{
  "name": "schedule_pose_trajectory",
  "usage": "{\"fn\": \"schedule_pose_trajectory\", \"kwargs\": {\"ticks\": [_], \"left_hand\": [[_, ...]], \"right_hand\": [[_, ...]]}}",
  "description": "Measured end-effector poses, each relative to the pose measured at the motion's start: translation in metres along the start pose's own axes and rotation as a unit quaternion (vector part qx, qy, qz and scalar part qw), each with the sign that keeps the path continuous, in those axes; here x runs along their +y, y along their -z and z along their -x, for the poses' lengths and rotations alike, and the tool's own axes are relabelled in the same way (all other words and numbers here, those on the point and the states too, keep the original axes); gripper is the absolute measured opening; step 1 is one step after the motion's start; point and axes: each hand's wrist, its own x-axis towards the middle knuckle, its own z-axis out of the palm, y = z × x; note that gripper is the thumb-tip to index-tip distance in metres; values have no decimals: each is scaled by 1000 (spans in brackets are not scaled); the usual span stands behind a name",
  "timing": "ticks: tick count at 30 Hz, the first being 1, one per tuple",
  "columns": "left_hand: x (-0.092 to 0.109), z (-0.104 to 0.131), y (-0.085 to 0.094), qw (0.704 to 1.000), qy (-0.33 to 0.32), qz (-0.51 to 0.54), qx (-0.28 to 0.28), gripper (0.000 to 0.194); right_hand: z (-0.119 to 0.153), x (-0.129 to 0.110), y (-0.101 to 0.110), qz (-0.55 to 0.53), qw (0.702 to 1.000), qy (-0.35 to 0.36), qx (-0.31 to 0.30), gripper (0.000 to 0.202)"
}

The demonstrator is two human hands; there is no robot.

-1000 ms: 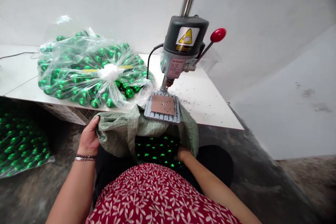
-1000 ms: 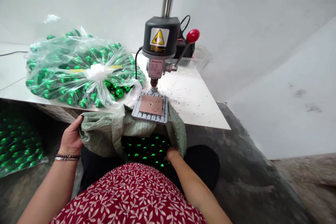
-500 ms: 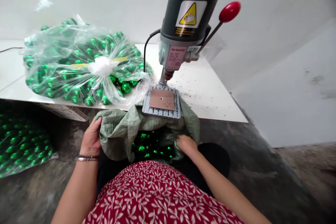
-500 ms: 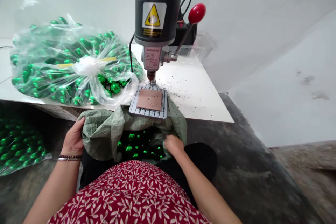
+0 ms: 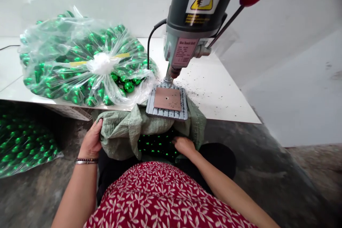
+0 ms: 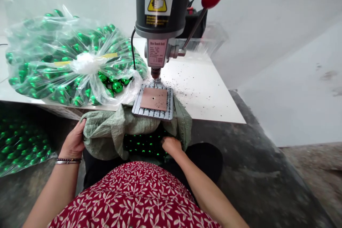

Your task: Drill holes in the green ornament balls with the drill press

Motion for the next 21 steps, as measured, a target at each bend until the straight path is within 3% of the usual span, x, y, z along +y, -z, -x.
{"fn": "schedule_pose_trajectory", "kwargs": {"ticks": [4, 9, 12, 15, 17, 21], "left_hand": [[-8, -6, 4, 1000, -6, 4, 7, 46], [-12, -8, -4, 1000, 16, -6, -11, 55], [-10, 8, -12, 991, 75, -62, -88, 61], [-17, 32, -24, 948, 165, -128, -239, 61], [-29, 40, -32, 921, 189, -153, -304, 55], [-56, 20, -31, 941, 200, -27, -272, 72]], "right_hand": [[20, 17, 17, -108, 991, 50, 63, 48], [20, 44, 15, -130, 990, -2, 61, 42], [11, 42, 3, -117, 992, 6, 48, 42], [9, 37, -10, -97, 993, 46, 50, 38], [9, 35, -18, -89, 991, 85, 60, 29], [4, 30, -29, -88, 986, 137, 43, 35]]}}
